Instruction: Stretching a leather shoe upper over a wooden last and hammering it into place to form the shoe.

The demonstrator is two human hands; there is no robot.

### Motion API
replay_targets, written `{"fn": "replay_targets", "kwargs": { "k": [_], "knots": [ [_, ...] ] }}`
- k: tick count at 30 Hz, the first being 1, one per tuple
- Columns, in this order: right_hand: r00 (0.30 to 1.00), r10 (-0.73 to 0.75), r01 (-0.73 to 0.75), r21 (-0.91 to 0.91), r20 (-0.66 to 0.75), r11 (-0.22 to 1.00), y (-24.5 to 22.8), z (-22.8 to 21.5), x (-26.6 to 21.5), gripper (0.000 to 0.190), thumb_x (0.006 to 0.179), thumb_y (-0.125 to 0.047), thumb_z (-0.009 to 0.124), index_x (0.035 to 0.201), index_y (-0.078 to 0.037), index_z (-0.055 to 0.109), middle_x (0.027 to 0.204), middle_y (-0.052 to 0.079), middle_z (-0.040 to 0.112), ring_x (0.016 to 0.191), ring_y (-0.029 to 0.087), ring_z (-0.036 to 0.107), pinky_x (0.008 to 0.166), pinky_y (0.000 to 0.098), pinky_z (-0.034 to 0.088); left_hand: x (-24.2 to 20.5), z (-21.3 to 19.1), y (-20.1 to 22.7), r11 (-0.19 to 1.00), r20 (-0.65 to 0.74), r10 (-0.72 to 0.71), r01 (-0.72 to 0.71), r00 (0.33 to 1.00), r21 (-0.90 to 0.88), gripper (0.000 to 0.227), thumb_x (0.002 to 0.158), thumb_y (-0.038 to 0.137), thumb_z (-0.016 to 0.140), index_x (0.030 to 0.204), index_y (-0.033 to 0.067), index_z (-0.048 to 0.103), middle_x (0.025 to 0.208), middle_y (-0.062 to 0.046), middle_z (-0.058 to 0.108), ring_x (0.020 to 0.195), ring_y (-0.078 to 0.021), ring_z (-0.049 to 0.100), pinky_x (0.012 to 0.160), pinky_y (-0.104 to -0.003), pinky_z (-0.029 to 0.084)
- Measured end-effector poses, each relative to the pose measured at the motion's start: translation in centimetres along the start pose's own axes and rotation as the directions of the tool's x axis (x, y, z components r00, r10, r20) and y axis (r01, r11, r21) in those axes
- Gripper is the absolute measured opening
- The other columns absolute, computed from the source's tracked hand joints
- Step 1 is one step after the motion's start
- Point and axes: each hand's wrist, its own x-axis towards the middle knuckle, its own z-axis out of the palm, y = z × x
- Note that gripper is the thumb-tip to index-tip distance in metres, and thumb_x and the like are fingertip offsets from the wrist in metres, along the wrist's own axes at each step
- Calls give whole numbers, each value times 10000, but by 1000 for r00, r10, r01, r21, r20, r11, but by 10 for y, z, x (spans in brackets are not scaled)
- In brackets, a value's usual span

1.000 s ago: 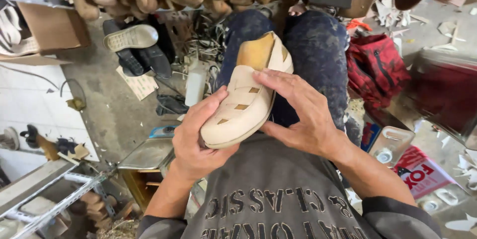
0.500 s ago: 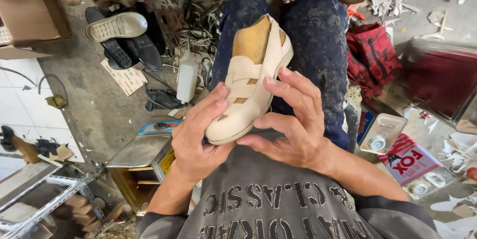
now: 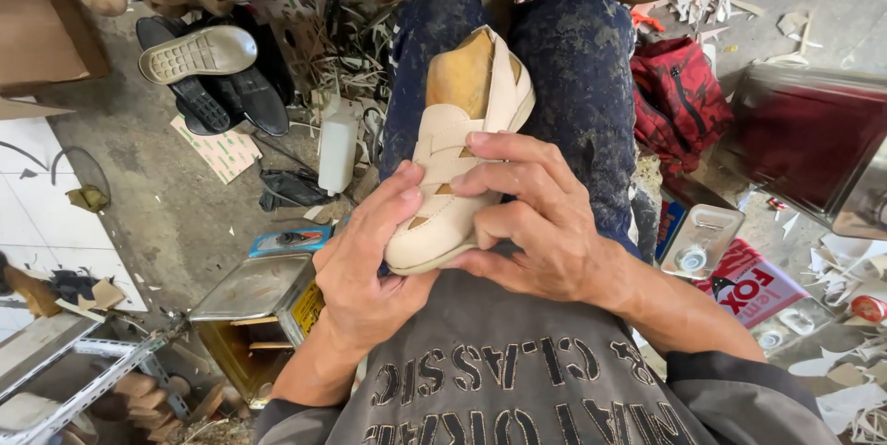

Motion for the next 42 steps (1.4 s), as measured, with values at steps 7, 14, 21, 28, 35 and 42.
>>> {"fn": "replay_targets", "kwargs": {
  "k": [7, 14, 21, 28, 35, 42],
  "knots": [
    [952, 132, -129, 31, -277, 991, -5, 21, -31, 431, 929, -372, 789, 1171, -80, 586, 1299, 213, 613, 1223, 332, 672, 1100, 535, 590, 7, -1, 4, 998, 32, -22, 24, 999, -54, 385, 939, 29, 718, 1282, -43, 558, 1298, -307, 668, 1225, -385, 723, 1082, -402, 614],
    [992, 42, -46, -29, -122, 999, -6, -2, -8, 284, 956, -349, 694, 878, -100, 582, 1098, 121, 613, 1224, 389, 568, 1041, 506, 535, 12, 1, 8, 999, 57, 31, -32, 998, 13, 366, 988, 169, 702, 1248, -54, 574, 1283, -295, 677, 1191, -392, 746, 1022, -381, 630],
    [999, 41, -36, 161, -26, 986, 3, -12, -2, 266, 872, -269, 821, 845, -88, 627, 1054, 102, 627, 1037, 299, 756, 1037, 496, 596, 10, 1, 4, 998, 68, 58, -58, 996, 5, 403, 1011, 237, 688, 1273, -40, 558, 1303, -295, 668, 1201, -395, 745, 1009, -382, 636],
    [970, 243, -231, 335, 6, 913, -2, -15, 4, 288, 751, -257, 908, 814, -117, 664, 985, 56, 677, 976, 202, 744, 1092, 398, 560, 9, 0, 7, 999, 85, 30, -29, 996, -15, 399, 998, 202, 705, 1270, -48, 555, 1301, -316, 660, 1212, -412, 732, 1050, -415, 637],
    [948, 317, -301, 440, 38, 846, -2, -18, 0, 307, 704, -227, 926, 831, -105, 675, 996, 76, 654, 968, 205, 747, 1089, 397, 574, 9, 2, 7, 997, 89, 71, -71, 993, -3, 397, 1013, 203, 705, 1294, -33, 552, 1319, -302, 652, 1223, -435, 729, 1072, -445, 638],
    [901, 434, -307, 693, -10, 652, 2, -32, -11, 842, 606, -126, 957, 1189, -135, 350, 1035, 119, 609, 1020, 213, 682, 1021, 362, 616, 7, 13, 3, 941, 192, 140, -70, 971, -332, 574, 971, 124, 703, 1467, 24, 431, 1530, -260, 509, 1501, -490, 505, 1339, -653, 386]
  ]
}}
